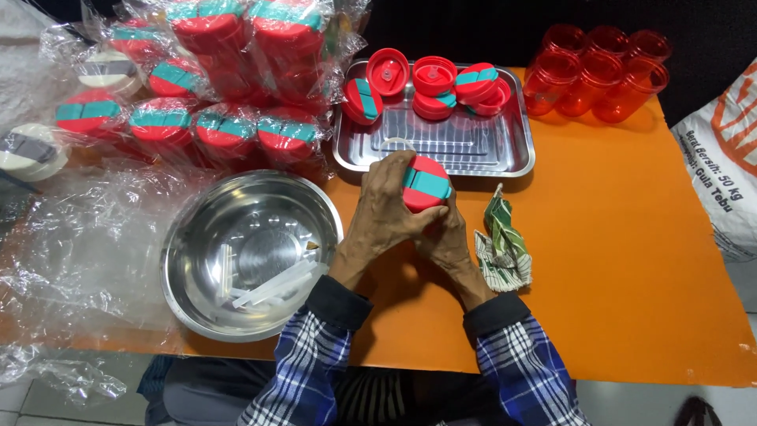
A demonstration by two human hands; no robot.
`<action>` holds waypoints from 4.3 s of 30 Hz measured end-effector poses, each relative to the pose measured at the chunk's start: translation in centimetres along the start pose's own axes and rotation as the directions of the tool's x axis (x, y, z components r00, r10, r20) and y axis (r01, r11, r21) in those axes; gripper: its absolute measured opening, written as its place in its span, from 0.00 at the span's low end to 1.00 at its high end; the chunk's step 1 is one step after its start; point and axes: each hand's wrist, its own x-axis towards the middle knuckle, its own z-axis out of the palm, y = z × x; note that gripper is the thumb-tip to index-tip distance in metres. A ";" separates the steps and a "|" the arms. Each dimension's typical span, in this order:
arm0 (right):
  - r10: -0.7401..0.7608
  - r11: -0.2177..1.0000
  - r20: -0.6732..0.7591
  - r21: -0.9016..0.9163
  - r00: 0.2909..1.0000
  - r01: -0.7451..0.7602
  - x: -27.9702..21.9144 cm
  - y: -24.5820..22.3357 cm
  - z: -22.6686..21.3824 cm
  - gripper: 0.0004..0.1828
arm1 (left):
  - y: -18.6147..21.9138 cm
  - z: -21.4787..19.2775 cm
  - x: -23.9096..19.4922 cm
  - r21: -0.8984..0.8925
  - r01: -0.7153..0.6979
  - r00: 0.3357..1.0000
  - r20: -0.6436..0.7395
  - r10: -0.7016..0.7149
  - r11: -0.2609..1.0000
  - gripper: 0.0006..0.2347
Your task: The person is assembling red plastic containers by wiping the components with a cloth, placing a small white strip inside the lid, and then snapping the lid onto the cup.
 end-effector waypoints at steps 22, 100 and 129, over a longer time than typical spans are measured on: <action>-0.016 0.983 0.193 0.182 0.981 -0.020 1.5 -0.7 -2.8 0.39 | -0.6 4.2 -4.3 -0.373 0.315 0.901 -0.173 -0.399 0.873 0.43; 0.181 0.874 0.821 -0.387 0.542 0.294 15.1 -15.0 -10.4 0.44 | -4.0 6.5 -5.2 -0.317 0.291 0.919 -0.170 -0.356 0.903 0.39; 0.015 0.747 0.712 -0.475 0.702 0.466 13.5 -12.4 -8.8 0.44 | -3.5 5.5 -5.1 -0.260 0.471 0.868 -0.031 -0.495 0.843 0.41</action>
